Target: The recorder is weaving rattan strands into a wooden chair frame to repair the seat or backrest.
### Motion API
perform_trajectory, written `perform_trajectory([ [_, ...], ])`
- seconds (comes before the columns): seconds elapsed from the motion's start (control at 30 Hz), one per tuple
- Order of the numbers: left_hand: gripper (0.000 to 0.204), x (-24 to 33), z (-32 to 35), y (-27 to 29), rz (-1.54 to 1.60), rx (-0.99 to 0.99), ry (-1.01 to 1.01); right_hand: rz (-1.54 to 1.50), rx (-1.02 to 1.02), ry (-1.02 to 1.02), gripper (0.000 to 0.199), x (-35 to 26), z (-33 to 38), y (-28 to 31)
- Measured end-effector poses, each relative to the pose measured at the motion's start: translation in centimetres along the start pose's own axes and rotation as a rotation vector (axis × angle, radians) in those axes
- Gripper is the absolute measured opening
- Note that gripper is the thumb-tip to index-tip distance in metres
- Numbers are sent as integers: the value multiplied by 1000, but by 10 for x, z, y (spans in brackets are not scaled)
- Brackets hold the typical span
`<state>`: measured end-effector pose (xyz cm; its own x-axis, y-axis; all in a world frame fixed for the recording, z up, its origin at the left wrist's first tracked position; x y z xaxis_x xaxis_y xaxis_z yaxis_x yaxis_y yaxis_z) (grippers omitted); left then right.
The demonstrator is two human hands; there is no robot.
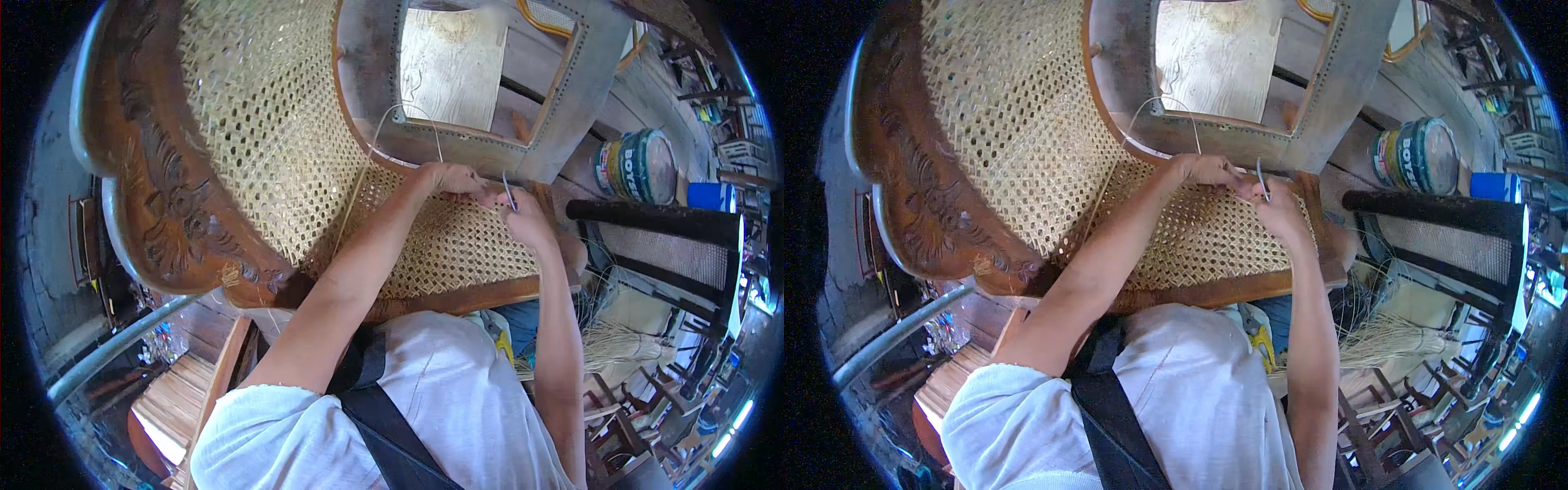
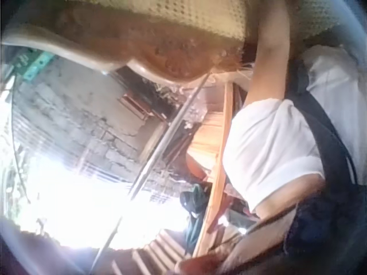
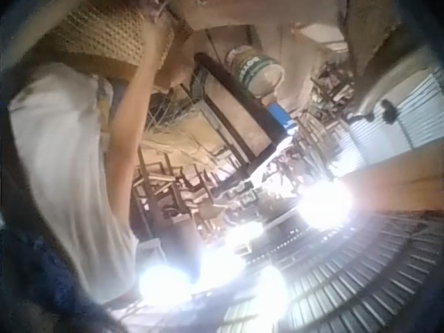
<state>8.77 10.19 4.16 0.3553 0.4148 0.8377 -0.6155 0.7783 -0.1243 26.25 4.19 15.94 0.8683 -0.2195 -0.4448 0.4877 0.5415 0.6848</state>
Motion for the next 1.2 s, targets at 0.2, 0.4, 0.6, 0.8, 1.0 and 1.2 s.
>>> perform_trajectory([
  [0.2,30,-10,0,9,346,-42,-234,-52,32,-168,29,-3,-16,2],
  [0.4,30,-38,-6,28,228,117,-103,537,-263,-40,35,-40,-10,-4],
  [0.6,17,-26,-5,24,99,110,21,621,-214,-60,29,-41,-35,-14],
  [0.8,14,-27,-4,26,188,111,32,620,-123,21,30,-49,-37,-32],
  [1.0,15,-22,-11,27,28,88,61,472,-42,25,23,-23,-36,-44],
  [1.2,16,-24,-24,25,-197,-54,-139,219,-380,-233,26,-16,-53,-28],
])
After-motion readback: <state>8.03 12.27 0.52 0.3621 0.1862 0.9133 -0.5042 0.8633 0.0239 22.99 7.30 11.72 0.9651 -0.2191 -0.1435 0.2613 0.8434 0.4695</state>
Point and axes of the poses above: each hand's wrist, its own z-axis away from the middle knuckle, its own y-axis out of the back of the hand, x = y × z, the point moved 1 cm from there along -z, towards the middle knuckle, and after that the axes turned 13 degrees about z, right-handed, at the moved point
